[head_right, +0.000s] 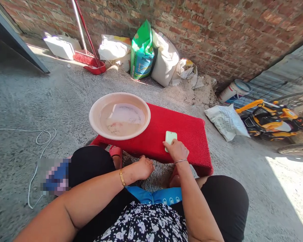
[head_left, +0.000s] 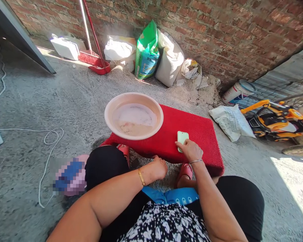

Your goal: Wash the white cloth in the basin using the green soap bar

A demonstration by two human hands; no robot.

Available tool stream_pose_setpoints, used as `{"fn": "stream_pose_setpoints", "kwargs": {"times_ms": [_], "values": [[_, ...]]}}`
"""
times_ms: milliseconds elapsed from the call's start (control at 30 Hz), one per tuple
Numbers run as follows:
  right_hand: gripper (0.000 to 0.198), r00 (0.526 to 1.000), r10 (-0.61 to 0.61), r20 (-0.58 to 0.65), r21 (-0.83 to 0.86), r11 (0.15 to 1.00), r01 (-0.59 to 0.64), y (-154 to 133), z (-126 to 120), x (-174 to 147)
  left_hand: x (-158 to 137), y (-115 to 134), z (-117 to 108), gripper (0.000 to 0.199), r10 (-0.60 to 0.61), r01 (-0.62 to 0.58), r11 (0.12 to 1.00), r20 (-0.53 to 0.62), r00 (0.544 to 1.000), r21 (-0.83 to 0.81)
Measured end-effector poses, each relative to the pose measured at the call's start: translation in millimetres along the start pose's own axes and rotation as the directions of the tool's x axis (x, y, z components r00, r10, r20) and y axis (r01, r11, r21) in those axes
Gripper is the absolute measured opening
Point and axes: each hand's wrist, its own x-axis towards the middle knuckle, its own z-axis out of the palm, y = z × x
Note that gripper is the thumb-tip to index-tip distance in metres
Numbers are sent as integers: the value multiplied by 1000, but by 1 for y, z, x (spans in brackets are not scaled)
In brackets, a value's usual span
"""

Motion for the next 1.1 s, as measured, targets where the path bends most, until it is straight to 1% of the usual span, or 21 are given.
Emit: {"fn": "stream_pose_setpoints", "kwargs": {"times_ms": [67, 133, 200, 300, 333, 400, 467, 567, 633, 700, 733, 800, 867, 967, 1033, 1100], "values": [[54, 998, 57, 4, 2, 998, -57, 15, -4, 3, -1, 0, -5, 30, 17, -17, 1000, -7, 1000, -7], [53, 999, 45, -16, 18, 999, -45, 15, -5, 0, 1, -1, -8, 31, 29, -29, 999, -5, 1000, -19], [51, 998, -35, -46, 40, 999, 37, 0, -2, -7, 6, -1, -6, 30, 8, -7, 1000, 41, 999, -29], [49, 980, -185, -79, 46, 981, 189, -29, 6, -16, 14, -1, -1, 28, -32, 36, 999, 106, 994, -32], [49, 973, -216, -79, 43, 974, 220, -35, 8, -18, 16, -1, 1, 27, -41, 45, 999, 124, 991, -27], [49, 972, -224, -65, 40, 973, 227, -36, 10, -17, 17, -1, 2, 29, -36, 38, 999, 131, 991, -11], [48, 986, -165, -40, 44, 985, 166, -20, 9, -11, 17, -1, 0, 31, -20, 19, 1000, 119, 993, 7], [47, 1000, -12, -6, 48, 999, 13, 22, 3, 0, 15, 1, -4, 30, 4, -4, 1000, 91, 996, 4], [49, 996, 84, 6, 41, 996, -84, 47, -2, 6, 15, 1, -5, 29, 5, -5, 1000, 108, 994, -3], [49, 990, 141, 7, 36, 989, -141, 60, -5, 7, 17, 1, -4, 29, 6, -5, 1000, 129, 992, -3], [49, 990, 144, 2, 39, 989, -144, 60, -6, 6, 18, 1, -3, 29, 0, 0, 1000, 139, 990, 0], [48, 995, 95, -16, 58, 994, -94, 49, -4, 0, 20, 0, 0, 28, -13, 12, 1000, 136, 991, 6], [47, 999, -11, -39, 80, 997, 14, 27, 2, -9, 22, -1, 3, 29, -21, 20, 1000, 107, 994, 14], [46, 987, -151, -53, 92, 984, 156, -4, 11, -19, 25, -2, 7, 30, -40, 36, 999, 121, 992, 33], [45, 983, -176, -52, 83, 980, 180, -8, 13, -20, 26, -2, 9, 29, -40, 35, 998, 124, 992, 46], [44, 989, -139, -44, 68, 988, 141, 4, 11, -17, 26, -2, 10, 30, -20, 15, 999, 84, 996, 51]]}}
